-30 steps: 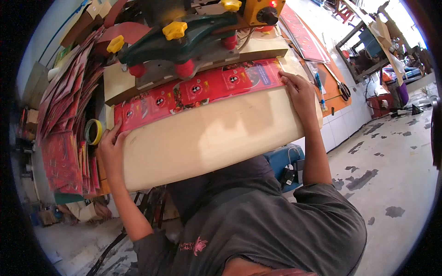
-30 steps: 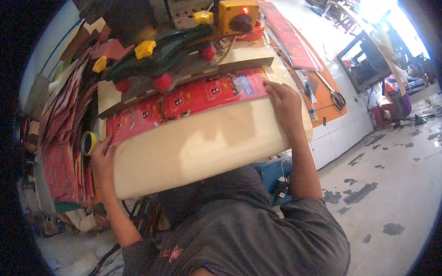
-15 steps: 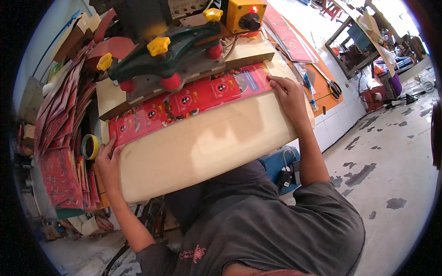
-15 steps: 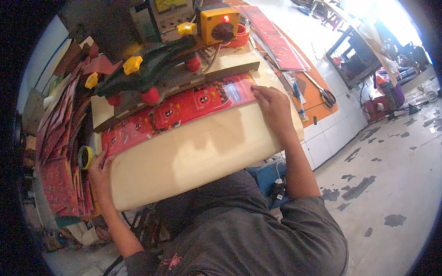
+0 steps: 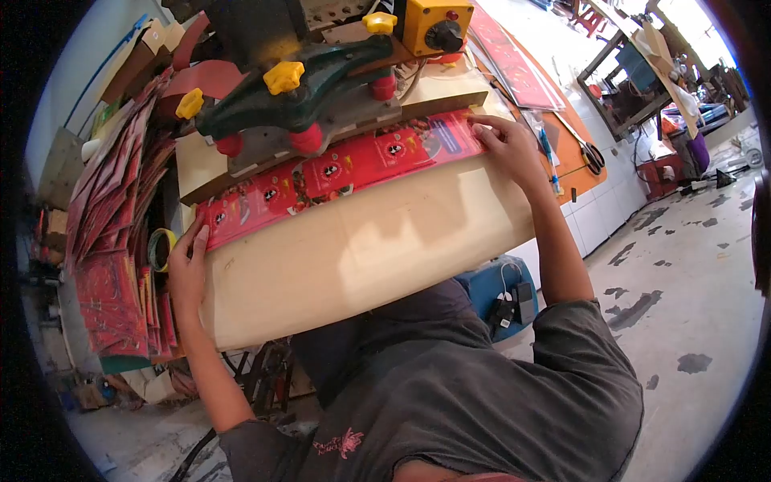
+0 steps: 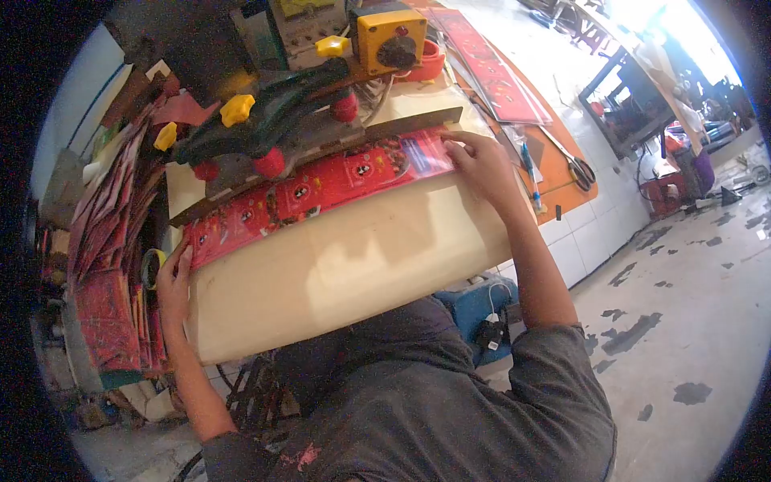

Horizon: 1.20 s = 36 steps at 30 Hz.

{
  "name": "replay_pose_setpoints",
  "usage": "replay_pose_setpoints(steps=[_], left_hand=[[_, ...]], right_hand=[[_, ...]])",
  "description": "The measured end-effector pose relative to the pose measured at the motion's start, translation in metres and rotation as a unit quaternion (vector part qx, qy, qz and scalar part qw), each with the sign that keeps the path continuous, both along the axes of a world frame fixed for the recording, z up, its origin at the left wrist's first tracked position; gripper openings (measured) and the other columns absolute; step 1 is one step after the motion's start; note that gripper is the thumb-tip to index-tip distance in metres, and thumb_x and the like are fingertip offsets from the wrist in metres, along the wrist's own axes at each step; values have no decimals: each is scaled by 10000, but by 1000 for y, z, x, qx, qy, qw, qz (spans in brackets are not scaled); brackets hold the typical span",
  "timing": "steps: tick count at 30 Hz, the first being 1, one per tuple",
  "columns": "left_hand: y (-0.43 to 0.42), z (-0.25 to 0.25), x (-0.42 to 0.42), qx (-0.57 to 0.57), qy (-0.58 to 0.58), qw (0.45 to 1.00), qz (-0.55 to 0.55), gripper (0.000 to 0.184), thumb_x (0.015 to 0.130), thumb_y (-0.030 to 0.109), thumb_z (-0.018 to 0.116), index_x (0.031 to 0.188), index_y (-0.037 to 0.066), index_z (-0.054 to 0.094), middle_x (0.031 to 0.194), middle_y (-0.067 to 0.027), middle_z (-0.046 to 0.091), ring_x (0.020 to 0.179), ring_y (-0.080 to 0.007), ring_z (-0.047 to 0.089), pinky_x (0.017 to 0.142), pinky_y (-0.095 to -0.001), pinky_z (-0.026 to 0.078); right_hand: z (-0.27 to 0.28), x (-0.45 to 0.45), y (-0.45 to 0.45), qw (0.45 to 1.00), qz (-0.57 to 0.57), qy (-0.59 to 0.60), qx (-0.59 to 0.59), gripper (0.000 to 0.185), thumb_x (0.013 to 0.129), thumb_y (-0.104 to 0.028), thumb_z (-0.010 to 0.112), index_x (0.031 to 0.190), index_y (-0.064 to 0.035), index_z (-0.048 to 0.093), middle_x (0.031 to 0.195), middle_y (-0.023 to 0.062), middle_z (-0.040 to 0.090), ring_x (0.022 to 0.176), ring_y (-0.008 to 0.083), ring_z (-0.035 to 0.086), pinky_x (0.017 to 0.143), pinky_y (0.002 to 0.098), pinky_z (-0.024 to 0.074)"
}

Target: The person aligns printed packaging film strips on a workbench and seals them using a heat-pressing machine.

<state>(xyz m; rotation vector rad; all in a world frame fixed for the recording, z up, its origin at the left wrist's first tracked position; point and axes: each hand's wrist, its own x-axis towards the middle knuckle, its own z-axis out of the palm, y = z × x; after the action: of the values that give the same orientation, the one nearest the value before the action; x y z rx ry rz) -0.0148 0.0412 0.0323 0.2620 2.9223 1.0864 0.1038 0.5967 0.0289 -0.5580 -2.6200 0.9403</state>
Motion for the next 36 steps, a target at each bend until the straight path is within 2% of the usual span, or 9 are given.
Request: replay_pose_setpoints(steps=[2, 4, 7, 9, 15, 28, 32, 34, 36], left_hand=[[1, -2, -6, 10, 3, 1000, -7, 537, 1050, 433, 600, 1399, 26, 631, 1370, -201, 666, 1243, -243, 636, 1077, -332, 433], [5, -1, -8, 18, 6, 1000, -14, 540, 1047, 433, 604, 1396, 21, 630, 1348, -205, 679, 1228, -243, 646, 1062, -329, 444], [11, -6, -7, -16, 13, 999, 37, 530, 1050, 426, 600, 1359, -2, 649, 1285, -220, 706, 1196, -245, 668, 1042, -329, 461], [10, -15, -9, 11, 65, 997, 30, 511, 1048, 420, 603, 1308, -13, 681, 1230, -232, 724, 1148, -256, 693, 1015, -338, 483], [9, -17, -10, -13, 82, 996, 40, 490, 1040, 406, 614, 1282, -11, 698, 1180, -241, 737, 1094, -294, 715, 982, -352, 502], [16, -8, -3, 9, 78, 996, 47, 470, 1043, 385, 617, 1284, -12, 694, 1185, -244, 733, 1107, -269, 714, 980, -339, 499], [11, -19, -5, 25, 99, 994, 38, 467, 1035, 399, 626, 1271, 4, 703, 1167, -235, 736, 1086, -290, 726, 958, -338, 513], [20, -13, 2, -3, 113, 991, 65, 440, 1031, 390, 634, 1270, 30, 713, 1167, -221, 740, 1076, -284, 730, 951, -337, 517], [15, -20, -2, 9, 134, 989, 56, 409, 1028, 372, 643, 1266, 49, 723, 1163, -213, 744, 1069, -281, 732, 948, -336, 519]], right_hand=[[0, -4, -2, 1000, 2, -5, 5, 328, 999, -364, 649, 1216, -149, 766, 944, 175, 772, 862, 279, 748, 792, 410, 549], [-2, -7, -5, 997, -6, 3, 75, 330, 1002, -395, 631, 1212, -181, 770, 1032, 182, 769, 958, 338, 740, 847, 442, 548], [-5, -8, -11, 995, -32, 7, 91, 332, 1002, -413, 623, 1186, -184, 776, 1059, 174, 764, 1023, 380, 712, 891, 471, 538], [-6, -8, -13, 994, -36, 3, 102, 329, 1003, -411, 622, 1178, -179, 777, 1063, 172, 764, 1029, 379, 709, 896, 472, 535], [1, -8, -17, 994, -42, -13, 98, 333, 1008, -416, 610, 1171, -177, 774, 1064, 173, 761, 1036, 382, 702, 901, 479, 530], [3, -6, -19, 993, -61, -36, 97, 359, 995, -445, 625, 1173, -172, 775, 1083, 175, 757, 1063, 368, 702, 907, 468, 528], [-10, -6, -12, 996, -42, 7, 78, 358, 992, -440, 631, 1164, -162, 779, 1102, 170, 756, 1061, 366, 703, 917, 461, 526], [-11, -7, -13, 994, -36, 49, 87, 365, 987, -443, 639, 1157, -153, 782, 1105, 172, 755, 1054, 369, 706, 922, 459, 527], [-9, -7, -15, 995, -39, 50, 80, 341, 986, -393, 662, 1161, -125, 779, 1087, 180, 757, 1026, 360, 718, 902, 436, 533]])
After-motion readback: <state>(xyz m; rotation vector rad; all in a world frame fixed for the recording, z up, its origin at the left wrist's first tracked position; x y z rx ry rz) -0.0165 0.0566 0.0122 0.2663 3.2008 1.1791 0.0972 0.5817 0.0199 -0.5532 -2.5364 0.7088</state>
